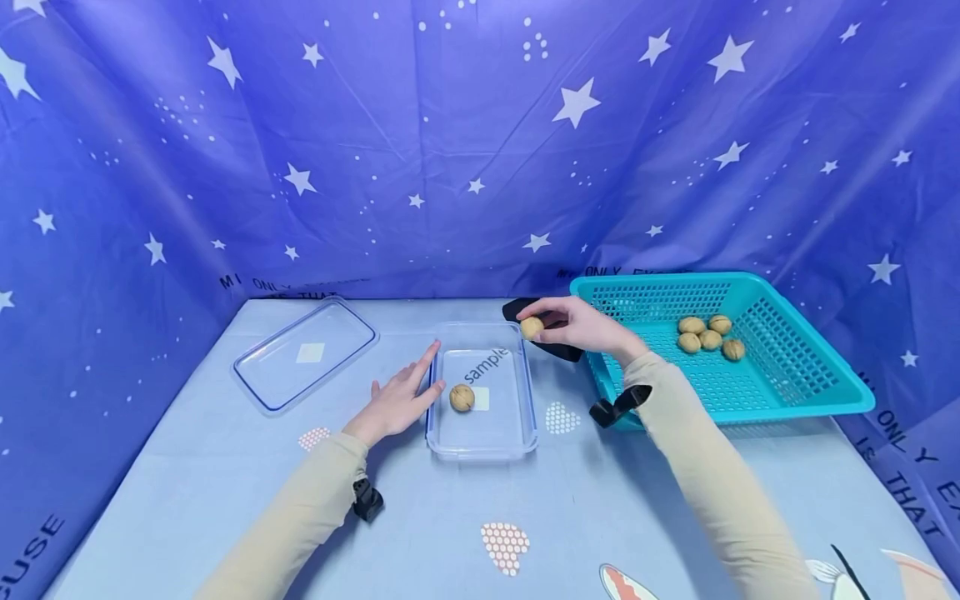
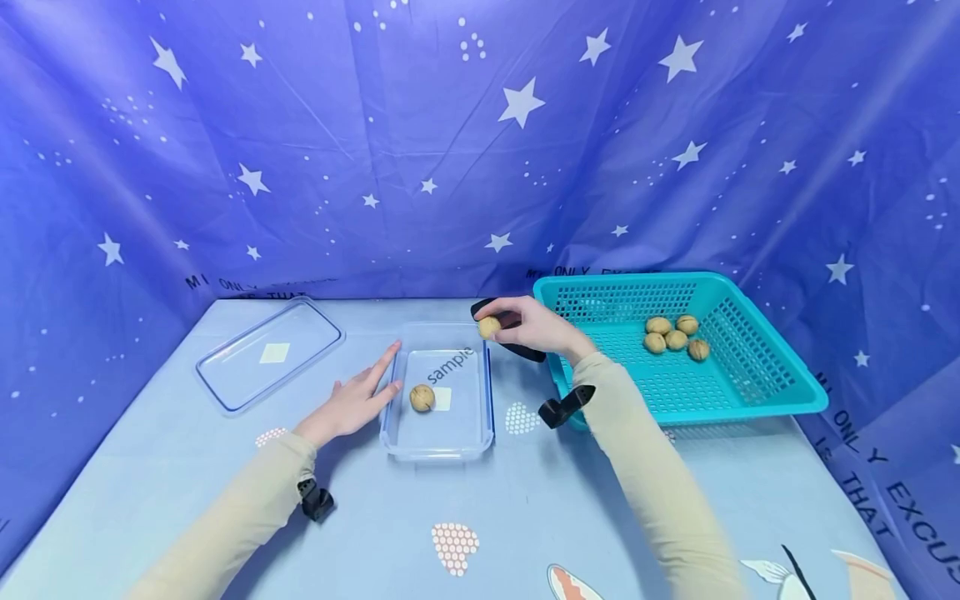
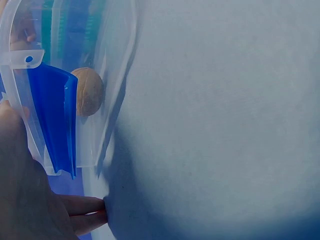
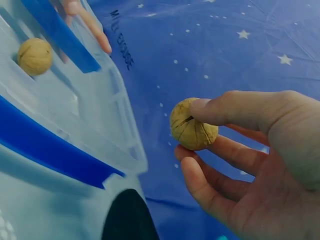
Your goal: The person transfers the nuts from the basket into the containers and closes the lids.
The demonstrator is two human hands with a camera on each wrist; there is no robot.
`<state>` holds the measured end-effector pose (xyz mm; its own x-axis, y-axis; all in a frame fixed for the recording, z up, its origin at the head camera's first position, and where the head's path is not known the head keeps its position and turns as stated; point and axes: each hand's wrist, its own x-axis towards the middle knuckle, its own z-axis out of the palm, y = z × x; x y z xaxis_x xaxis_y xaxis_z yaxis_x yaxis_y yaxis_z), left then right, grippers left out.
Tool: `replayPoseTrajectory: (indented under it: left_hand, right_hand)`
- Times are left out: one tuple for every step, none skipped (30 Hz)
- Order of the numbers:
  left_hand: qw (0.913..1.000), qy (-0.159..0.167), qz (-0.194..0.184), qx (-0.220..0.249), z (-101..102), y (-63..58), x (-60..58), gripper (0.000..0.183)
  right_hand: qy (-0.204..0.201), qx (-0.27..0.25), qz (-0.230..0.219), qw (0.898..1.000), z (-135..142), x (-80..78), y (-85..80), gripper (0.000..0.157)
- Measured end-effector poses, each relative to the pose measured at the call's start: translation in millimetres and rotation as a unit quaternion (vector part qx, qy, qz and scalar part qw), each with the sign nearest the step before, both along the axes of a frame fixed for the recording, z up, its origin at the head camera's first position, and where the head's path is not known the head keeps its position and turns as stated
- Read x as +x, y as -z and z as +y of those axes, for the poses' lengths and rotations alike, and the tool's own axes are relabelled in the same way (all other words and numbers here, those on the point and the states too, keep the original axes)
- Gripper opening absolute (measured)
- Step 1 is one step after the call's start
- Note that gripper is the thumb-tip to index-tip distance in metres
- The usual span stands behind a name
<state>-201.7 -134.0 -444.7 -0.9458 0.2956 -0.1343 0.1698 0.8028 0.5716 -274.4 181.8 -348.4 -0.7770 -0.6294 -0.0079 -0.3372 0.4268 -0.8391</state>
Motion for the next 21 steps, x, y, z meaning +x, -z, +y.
replayPoseTrajectory:
  left_hand:
    - [1.0, 0.0, 0.0, 0.001, 0, -0.5, -0.2, 0.066]
    - [1.0, 0.0, 0.002, 0.001, 0, -0.7, -0.3, 0.066]
    - [1.0, 0.001, 0.002, 0.0, 0, -1.0, -0.3, 0.066]
    - [1.0, 0.001, 0.002, 0.0, 0, -1.3, -0.4, 0.066]
    - [1.0, 0.001, 0.001, -0.001, 0, -1.6, -0.4, 0.066]
    - [1.0, 0.002, 0.001, -0.001, 0, -1.8, -0.4, 0.066]
    - [1.0, 0.002, 0.001, -0.002, 0, -2.0, -0.4, 0.066]
    - [1.0, 0.002, 0.001, -0.003, 0, -2.2, -0.3, 0.066]
    - [1.0, 0.002, 0.0, -0.004, 0, -2.5, -0.3, 0.066]
    - [1.0, 0.002, 0.0, -0.004, 0, -2.8, -0.4, 0.066]
    - [1.0, 0.002, -0.001, -0.005, 0, -2.9, -0.3, 0.066]
    - [1.0, 0.003, -0.001, -0.003, 0, -3.0, -0.3, 0.066]
    - [1.0, 0.003, -0.002, -0.003, 1, -3.0, -0.3, 0.066]
    - [1.0, 0.003, -0.003, -0.003, 1, -2.9, -0.4, 0.066]
    - [1.0, 0.002, -0.004, -0.002, 1, -2.7, -0.5, 0.066]
    - [1.0, 0.002, -0.005, -0.002, 1, -2.5, -0.7, 0.066]
    - [1.0, 0.0, -0.006, -0.001, 1, -2.2, -0.9, 0.065]
    - [1.0, -0.001, -0.006, 0.0, 1, -2.0, -1.1, 0.065]
    - [1.0, -0.002, -0.005, -0.001, 1, -1.8, -1.2, 0.065]
    - [1.0, -0.003, -0.005, -0.001, 1, -1.6, -1.3, 0.065]
    - [1.0, -0.003, -0.005, 0.0, 1, -1.3, -1.4, 0.065]
  right_hand:
    - [-0.004, -0.001, -0.001, 1.0, -2, 0.2, 1.5, 0.034]
    - [-0.008, -0.001, -0.001, 1.0, -5, 0.3, 3.1, 0.034]
    - [-0.013, -0.001, -0.002, 1.0, -7, 0.5, 4.4, 0.034]
    - [-0.017, -0.002, -0.002, 1.0, -10, 0.6, 5.7, 0.034]
    - [-0.022, -0.001, 0.001, 1.0, -13, 0.6, 6.6, 0.034]
    - [-0.025, -0.002, 0.001, 1.0, -16, 1.0, 7.0, 0.034]
    - [-0.027, -0.003, 0.003, 1.0, -19, 1.6, 6.9, 0.034]
    - [-0.028, -0.003, 0.001, 1.0, -22, 2.2, 6.4, 0.035]
    - [-0.03, -0.004, 0.0, 1.0, -25, 2.7, 6.0, 0.035]
    - [-0.03, -0.004, -0.002, 1.0, -27, 3.1, 5.7, 0.035]
    - [-0.031, -0.005, -0.005, 0.999, -30, 3.9, 4.7, 0.035]
    - [-0.032, -0.005, -0.007, 0.999, -33, 4.8, 3.6, 0.036]
    - [-0.032, -0.005, -0.008, 0.999, -35, 5.1, 2.9, 0.036]
    - [-0.035, -0.006, -0.007, 0.999, -38, 5.6, 2.1, 0.036]
    - [-0.039, -0.006, -0.004, 0.999, -41, 5.7, 1.5, 0.036]
    - [-0.044, -0.005, -0.001, 0.999, -44, 5.7, 1.2, 0.036]
    - [-0.049, -0.004, 0.002, 0.999, -47, 5.9, 0.6, 0.036]
    - [-0.055, -0.002, 0.008, 0.998, -49, 5.6, 0.9, 0.036]
    - [-0.06, 0.001, 0.013, 0.998, -52, 5.2, 1.6, 0.036]
    - [-0.067, 0.002, 0.019, 0.998, -55, 5.1, 2.3, 0.036]
    - [-0.071, 0.004, 0.021, 0.997, -57, 4.6, 3.8, 0.036]
